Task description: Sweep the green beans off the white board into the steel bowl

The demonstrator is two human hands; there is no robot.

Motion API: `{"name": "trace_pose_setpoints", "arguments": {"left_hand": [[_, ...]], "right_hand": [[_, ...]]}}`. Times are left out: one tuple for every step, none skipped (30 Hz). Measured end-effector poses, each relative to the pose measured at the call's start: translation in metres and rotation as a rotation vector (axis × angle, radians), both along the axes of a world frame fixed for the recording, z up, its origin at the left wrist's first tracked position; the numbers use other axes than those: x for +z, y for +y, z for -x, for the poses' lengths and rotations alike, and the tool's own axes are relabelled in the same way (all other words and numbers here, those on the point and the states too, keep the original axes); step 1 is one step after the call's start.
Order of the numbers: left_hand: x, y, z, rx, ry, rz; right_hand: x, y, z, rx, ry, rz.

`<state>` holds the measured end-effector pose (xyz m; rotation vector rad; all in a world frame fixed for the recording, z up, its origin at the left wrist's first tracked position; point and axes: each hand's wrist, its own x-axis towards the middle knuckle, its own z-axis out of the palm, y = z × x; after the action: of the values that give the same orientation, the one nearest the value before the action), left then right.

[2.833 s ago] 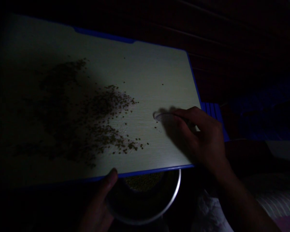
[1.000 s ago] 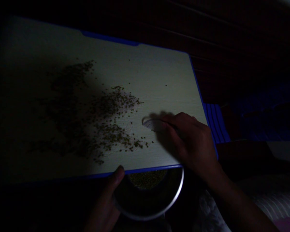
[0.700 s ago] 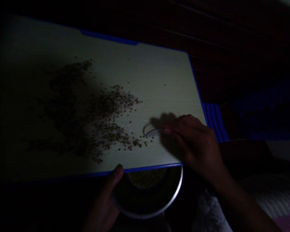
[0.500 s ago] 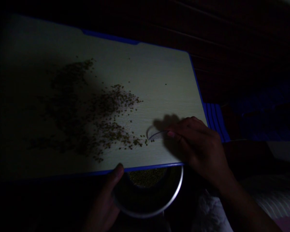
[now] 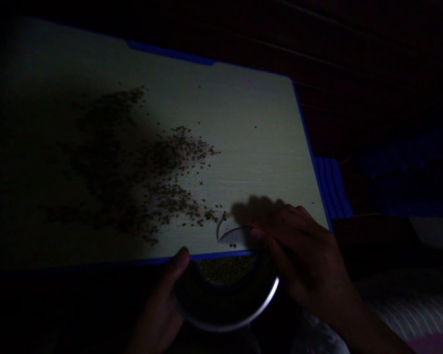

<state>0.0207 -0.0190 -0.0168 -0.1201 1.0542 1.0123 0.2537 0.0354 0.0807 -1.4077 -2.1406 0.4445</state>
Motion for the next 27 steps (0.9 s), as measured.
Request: {"name": "trace_pose_setpoints", "arguments": {"left_hand": [[0.000,0.000,0.000,-0.001,-0.002,0.000],[-0.001,0.000,0.000,0.000,0.001,0.000],[-0.001,0.000,0.000,-0.002,0.001,0.007],[-0.001,0.000,-0.001,-0.005,-0.001,0.017],[-0.001,0.000,-0.001,-0.008,-0.002,0.025],[-0.001,0.000,-0.001,-0.013,-0.007,0.032],[0.000,0.000,0.000,-0.017,-0.015,0.033],[0.000,0.000,0.000,-0.018,-0.023,0.028],[0.000,-0.001,0.000,-0.017,-0.028,0.022],[0.000,-0.001,0.000,-0.020,-0.030,0.019],[0.000,-0.001,0.001,-0.029,-0.030,0.017],[0.001,-0.001,0.001,-0.037,-0.029,0.018],[0.001,-0.001,0.001,-0.040,-0.021,0.018],[0.001,-0.001,0.000,-0.040,-0.009,0.017],[0.001,0.000,0.000,-0.033,0.004,0.015],[0.002,0.001,0.000,-0.025,0.013,0.017],[0.003,0.002,0.000,-0.018,0.016,0.026],[0.004,0.002,-0.001,-0.010,0.018,0.039],[0.005,0.003,-0.001,-0.005,0.014,0.053],[0.006,0.004,-0.001,-0.006,0.004,0.067],[0.007,0.004,-0.001,-0.011,-0.006,0.073],[0.007,0.004,-0.001,-0.017,-0.012,0.074],[0.006,0.005,-0.001,-0.021,-0.011,0.071],[0.006,0.004,-0.001,-0.020,-0.005,0.065],[0.005,0.004,-0.001,-0.020,0.003,0.058],[0.003,0.004,-0.001,-0.012,0.015,0.050],[0.002,0.003,-0.001,-0.005,0.021,0.047]], "right_hand": [[0.000,-0.002,0.002,0.011,0.009,0.004],[0.000,-0.005,0.004,0.018,0.018,0.005],[0.001,-0.007,0.005,0.020,0.025,0.006],[0.001,-0.009,0.006,0.016,0.026,0.009],[0.001,-0.010,0.006,0.015,0.025,0.018],[0.001,-0.011,0.006,0.015,0.026,0.029],[0.001,-0.012,0.005,0.014,0.025,0.043],[0.002,-0.012,0.004,0.015,0.022,0.056],[0.002,-0.012,0.003,0.022,0.019,0.064],[0.003,-0.012,0.002,0.030,0.019,0.063],[0.003,-0.011,0.001,0.031,0.017,0.060],[0.004,-0.010,0.000,0.026,0.015,0.054],[0.003,-0.009,-0.001,0.011,0.012,0.047],[0.003,-0.008,-0.001,-0.017,0.013,0.033],[0.002,-0.006,-0.001,-0.051,0.013,0.020],[0.001,-0.005,-0.001,-0.084,0.012,0.008],[0.000,-0.003,-0.001,-0.112,0.011,-0.005],[-0.002,-0.002,0.000,-0.134,0.010,-0.018],[-0.003,-0.001,0.001,-0.147,0.008,-0.027],[-0.004,0.001,0.002,-0.153,0.004,-0.033],[-0.004,0.002,0.003,-0.161,0.000,-0.035],[-0.005,0.002,0.004,-0.173,-0.004,-0.038],[-0.005,0.003,0.005,-0.184,-0.010,-0.038],[-0.005,0.004,0.005,-0.195,-0.017,-0.033],[-0.005,0.005,0.006,-0.204,-0.020,-0.033],[-0.006,0.006,0.006,-0.214,-0.022,-0.035],[-0.006,0.007,0.006,-0.223,-0.020,-0.043]]}}
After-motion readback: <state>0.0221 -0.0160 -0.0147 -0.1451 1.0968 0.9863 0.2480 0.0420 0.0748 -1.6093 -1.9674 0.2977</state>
